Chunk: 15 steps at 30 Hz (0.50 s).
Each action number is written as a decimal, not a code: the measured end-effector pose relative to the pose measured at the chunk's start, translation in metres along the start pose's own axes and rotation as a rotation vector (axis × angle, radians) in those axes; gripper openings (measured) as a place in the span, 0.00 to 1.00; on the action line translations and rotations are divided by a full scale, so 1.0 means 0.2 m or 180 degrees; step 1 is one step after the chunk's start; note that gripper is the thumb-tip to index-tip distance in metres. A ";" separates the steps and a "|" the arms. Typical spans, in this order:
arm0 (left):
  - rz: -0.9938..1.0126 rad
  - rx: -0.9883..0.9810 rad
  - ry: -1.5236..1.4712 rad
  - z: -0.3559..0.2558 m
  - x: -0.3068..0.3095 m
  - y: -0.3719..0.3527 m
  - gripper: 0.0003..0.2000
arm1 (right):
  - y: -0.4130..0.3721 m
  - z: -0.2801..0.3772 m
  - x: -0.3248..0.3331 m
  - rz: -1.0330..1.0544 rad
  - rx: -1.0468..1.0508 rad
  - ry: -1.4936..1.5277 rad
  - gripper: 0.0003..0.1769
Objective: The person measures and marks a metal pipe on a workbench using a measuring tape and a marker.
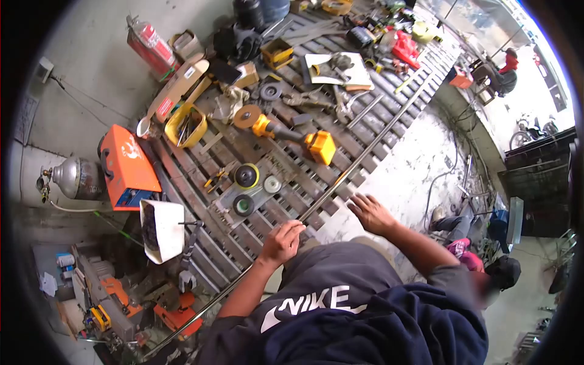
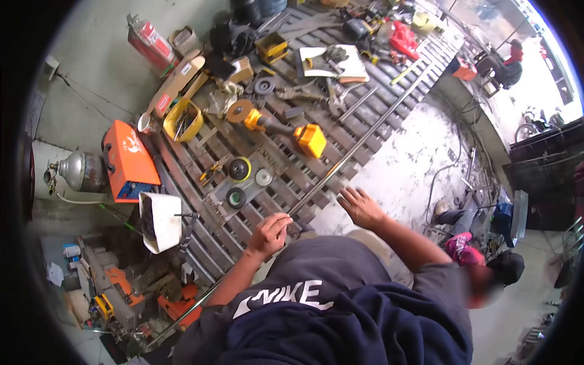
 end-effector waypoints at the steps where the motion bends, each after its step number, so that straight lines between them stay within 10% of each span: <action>1: 0.0061 -0.0166 0.0043 -0.05 -0.04 0.06 0.14 | -0.16 -0.07 -0.03 0.0036 -0.0218 0.0021 0.27; 9: 0.0196 -0.0900 0.0302 -0.45 -0.44 0.52 0.12 | -1.61 -0.59 -0.59 0.2750 -0.2667 0.1003 0.31; 15: 0.0675 -0.1043 0.0284 -0.90 -1.05 0.71 0.10 | -2.15 -0.85 -0.46 0.1369 -0.3128 0.1440 0.36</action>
Point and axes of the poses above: each hand's wrist, its own y-axis towards the middle knuckle, its own x-axis out of the back of the hand, z = x × y, the point moved 10 cm from there along y, towards the middle knuckle, and after that the axes turned 6 degrees about y, right-handed, at the moved point
